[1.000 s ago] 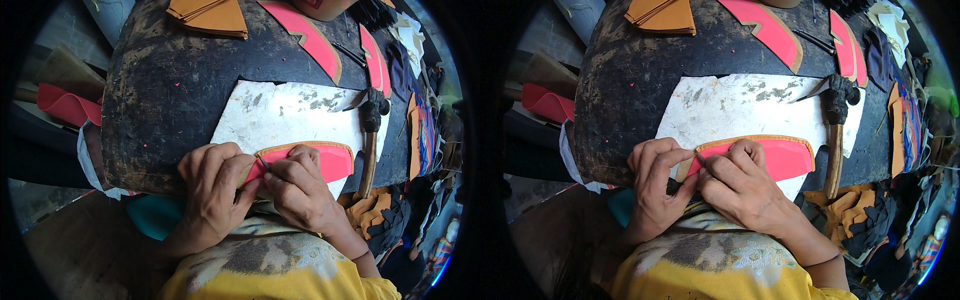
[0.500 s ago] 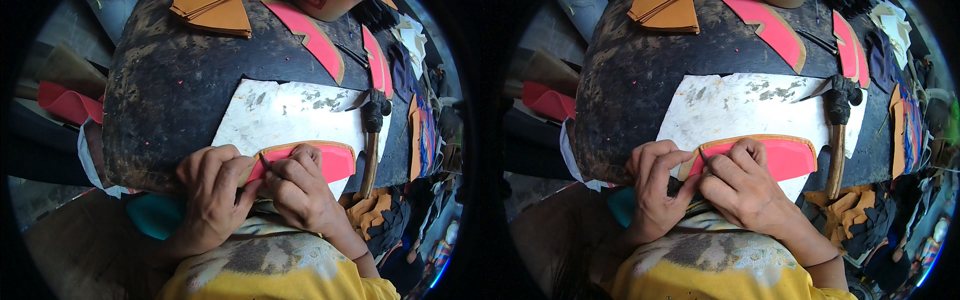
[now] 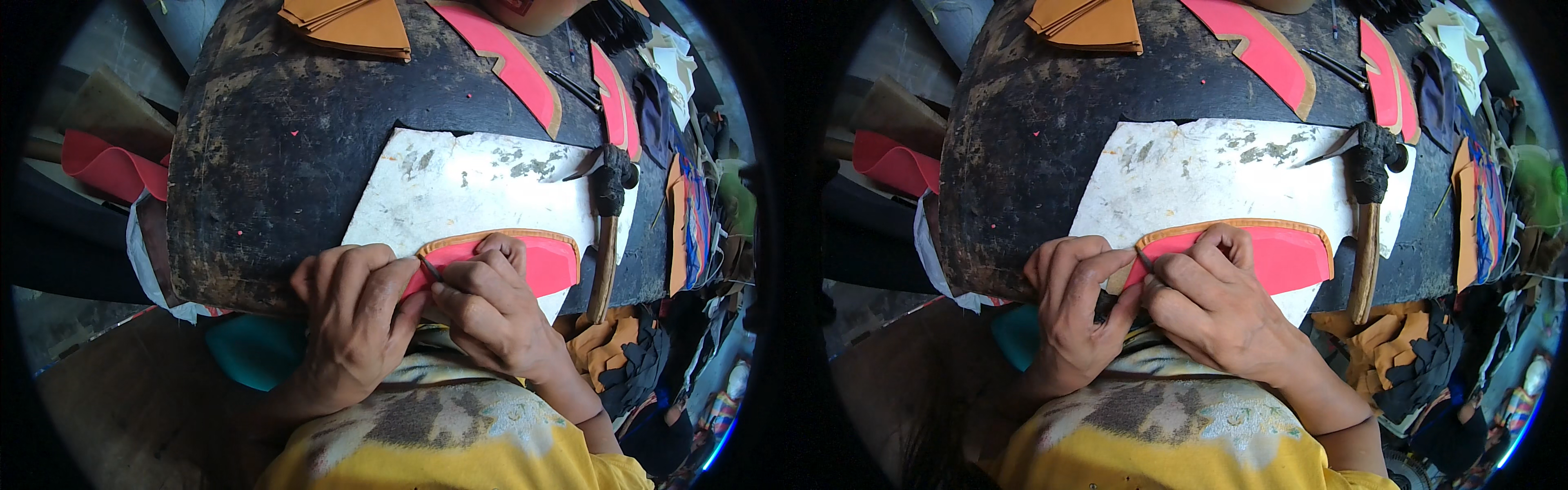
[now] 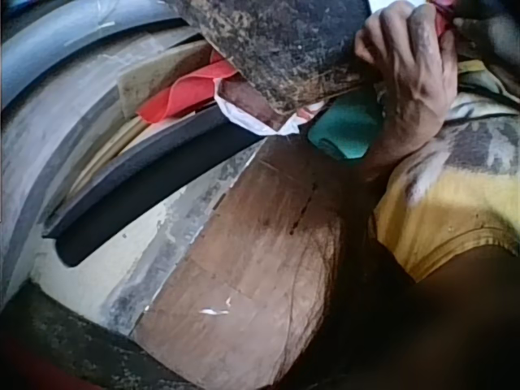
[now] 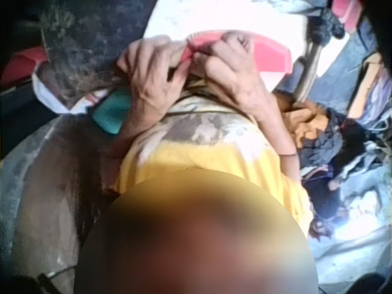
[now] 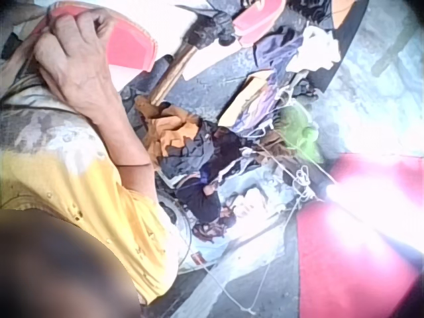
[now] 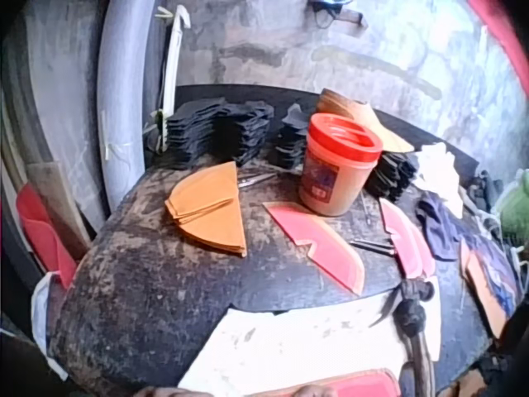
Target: The person assembles pink and tan leather pieces by hammering them together on a white board, then uses a pointed tool to press or mark the edges. The person flips the pieces and continues hammering and pressing along the seams.
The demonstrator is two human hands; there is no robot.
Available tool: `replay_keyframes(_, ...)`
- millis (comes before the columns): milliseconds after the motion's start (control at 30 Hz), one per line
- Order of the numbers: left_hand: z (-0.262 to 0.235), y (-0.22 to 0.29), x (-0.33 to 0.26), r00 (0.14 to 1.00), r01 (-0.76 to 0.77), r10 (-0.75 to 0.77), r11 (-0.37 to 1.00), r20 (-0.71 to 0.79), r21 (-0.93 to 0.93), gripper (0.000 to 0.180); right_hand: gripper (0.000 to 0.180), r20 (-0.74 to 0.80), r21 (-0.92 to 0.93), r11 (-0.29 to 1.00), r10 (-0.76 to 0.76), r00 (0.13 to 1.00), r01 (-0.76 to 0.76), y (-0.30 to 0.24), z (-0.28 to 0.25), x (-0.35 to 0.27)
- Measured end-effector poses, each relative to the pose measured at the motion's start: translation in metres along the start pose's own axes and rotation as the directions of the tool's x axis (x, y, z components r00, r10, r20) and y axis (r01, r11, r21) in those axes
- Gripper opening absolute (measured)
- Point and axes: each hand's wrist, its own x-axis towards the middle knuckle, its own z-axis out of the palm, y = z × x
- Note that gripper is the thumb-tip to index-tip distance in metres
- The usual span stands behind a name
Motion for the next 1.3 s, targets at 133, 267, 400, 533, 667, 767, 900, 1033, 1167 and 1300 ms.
replay_keyframes(133,0.000,0.000,-0.001,0.999,0.034,-0.034,0.999,0.000,-0.016,0.042,0.035,0.009,-0.023,1.000,0.001,1.000,-0.001,-0.001,0.001,0.001)
replay_keyframes(267,-0.001,0.002,-0.007,0.998,0.067,-0.067,0.997,0.000,-0.037,0.042,0.022,-0.012,-0.008,0.999,0.044,0.999,-0.044,-0.003,0.004,0.002)
replay_keyframes(400,0.000,0.002,-0.012,1.000,0.002,-0.002,1.000,-0.027,0.020,0.041,0.023,-0.022,-0.005,0.999,0.051,0.998,-0.051,-0.004,0.004,0.002)
replay_keyframes(533,0.001,0.003,-0.012,0.999,-0.029,0.032,0.996,-0.036,0.084,0.040,0.030,-0.004,0.003,1.000,0.022,1.000,-0.022,-0.001,0.001,0.000)
replay_keyframes(667,0.000,0.004,-0.011,0.999,-0.030,0.034,0.994,-0.035,0.103,0.039,0.034,-0.016,0.055,0.998,-0.017,1.000,0.018,0.002,-0.003,0.000)
replay_keyframes(767,0.000,0.004,-0.012,0.999,-0.028,0.031,0.994,-0.024,0.106,0.039,0.033,0.015,0.030,1.000,-0.008,1.000,0.008,0.001,-0.002,0.001)
replay_keyframes(900,0.002,0.003,-0.014,0.998,-0.001,0.006,0.998,-0.060,0.067,0.039,0.024,0.001,0.009,1.000,0.026,1.000,-0.026,-0.002,0.001,0.002)
replay_keyframes(1033,0.001,0.003,-0.017,0.997,-0.023,0.028,0.997,-0.076,0.072,0.038,0.025,-0.006,-0.015,1.000,0.020,1.000,-0.021,-0.003,0.003,0.002)
replay_keyframes(1167,0.002,0.004,-0.019,0.997,-0.031,0.039,0.994,-0.074,0.101,0.038,0.028,-0.026,0.036,0.999,0.027,0.999,-0.026,-0.002,0.000,0.002)
replay_keyframes(1300,0.002,0.004,-0.019,0.997,-0.025,0.032,0.995,-0.076,0.095,0.037,0.029,-0.014,0.072,0.997,0.017,1.000,-0.016,0.000,-0.003,0.001)
